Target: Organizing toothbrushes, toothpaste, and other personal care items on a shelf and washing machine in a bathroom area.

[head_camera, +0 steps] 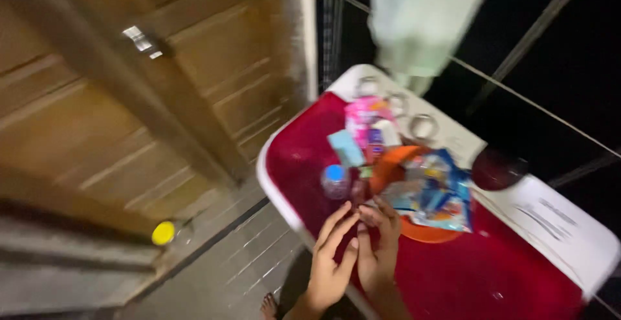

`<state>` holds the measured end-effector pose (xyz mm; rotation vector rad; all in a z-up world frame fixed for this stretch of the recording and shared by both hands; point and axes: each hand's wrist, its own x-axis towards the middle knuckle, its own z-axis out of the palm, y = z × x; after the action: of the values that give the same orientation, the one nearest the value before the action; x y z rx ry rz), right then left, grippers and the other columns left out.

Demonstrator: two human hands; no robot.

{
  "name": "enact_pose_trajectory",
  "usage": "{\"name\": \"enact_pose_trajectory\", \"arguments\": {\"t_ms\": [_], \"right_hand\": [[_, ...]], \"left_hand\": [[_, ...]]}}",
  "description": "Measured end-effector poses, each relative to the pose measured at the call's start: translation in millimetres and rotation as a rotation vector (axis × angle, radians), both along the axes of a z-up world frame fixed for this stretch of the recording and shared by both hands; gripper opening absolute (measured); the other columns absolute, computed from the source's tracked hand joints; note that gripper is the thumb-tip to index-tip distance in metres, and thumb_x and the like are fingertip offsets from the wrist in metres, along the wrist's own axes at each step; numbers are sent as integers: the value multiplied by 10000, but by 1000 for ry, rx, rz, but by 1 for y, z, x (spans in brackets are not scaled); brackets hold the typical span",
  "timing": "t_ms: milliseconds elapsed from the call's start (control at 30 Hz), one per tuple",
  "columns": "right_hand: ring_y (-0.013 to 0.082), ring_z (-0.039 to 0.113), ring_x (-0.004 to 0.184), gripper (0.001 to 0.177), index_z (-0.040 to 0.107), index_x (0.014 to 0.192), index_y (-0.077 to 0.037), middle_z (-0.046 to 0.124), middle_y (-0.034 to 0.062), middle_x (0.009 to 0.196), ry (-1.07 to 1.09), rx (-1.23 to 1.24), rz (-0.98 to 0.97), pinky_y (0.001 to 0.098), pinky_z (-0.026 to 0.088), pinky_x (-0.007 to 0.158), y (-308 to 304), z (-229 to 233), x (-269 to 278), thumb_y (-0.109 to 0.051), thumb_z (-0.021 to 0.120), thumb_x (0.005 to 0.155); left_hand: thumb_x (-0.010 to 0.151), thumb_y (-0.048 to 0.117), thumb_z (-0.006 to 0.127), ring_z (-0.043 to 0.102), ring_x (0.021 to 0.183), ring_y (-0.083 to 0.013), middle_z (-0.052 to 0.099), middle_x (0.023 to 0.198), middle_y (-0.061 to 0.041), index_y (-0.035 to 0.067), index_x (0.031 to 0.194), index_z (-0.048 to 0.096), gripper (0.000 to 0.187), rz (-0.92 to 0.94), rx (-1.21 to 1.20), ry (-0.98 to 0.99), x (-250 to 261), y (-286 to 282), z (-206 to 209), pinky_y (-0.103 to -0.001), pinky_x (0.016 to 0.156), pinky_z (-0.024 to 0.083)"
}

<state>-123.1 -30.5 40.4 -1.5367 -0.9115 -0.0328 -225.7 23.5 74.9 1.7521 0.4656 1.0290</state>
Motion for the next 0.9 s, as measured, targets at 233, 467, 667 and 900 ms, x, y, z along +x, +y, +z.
{"name": "enact_pose_trajectory", "arguments": {"t_ms": [233,467,667,900], "right_hand": [[307,581,1231,392,650,1188,-64,536,128,1425,164,-78,302,381,505,996,77,-9,-104,75,555,834],[246,655,1134,408,643,1198,-33,640,126,1256,197,-223,612,326,532,940,165,-51,-229,109,546,829],[217,682,1035,386,628,1231,-35,708,113,1128,222,-331,771,311,512,927,249,-104,-338,75,572,865],[231,690,962,358,658,1213,-47,701,123,1059,224,-410,891,314,539,870,362,-213,-418,60,593,877]], "left_hand": [[837,-73,587,544,1401,-363,562,1488,-200,3,1356,626,525,236,-24,22,-118,51,-19,-415,1180,391],[838,-70,574,588,1328,-364,605,1404,-196,21,1330,630,503,453,-73,93,-253,114,-49,-399,1127,446],[825,-67,588,597,1310,-367,621,1378,-190,27,1328,624,512,574,-134,148,-365,177,-82,-391,1113,448],[848,15,682,624,1236,-374,651,1308,-192,44,1333,623,489,640,-215,251,-457,278,-209,-401,1072,467]]}}
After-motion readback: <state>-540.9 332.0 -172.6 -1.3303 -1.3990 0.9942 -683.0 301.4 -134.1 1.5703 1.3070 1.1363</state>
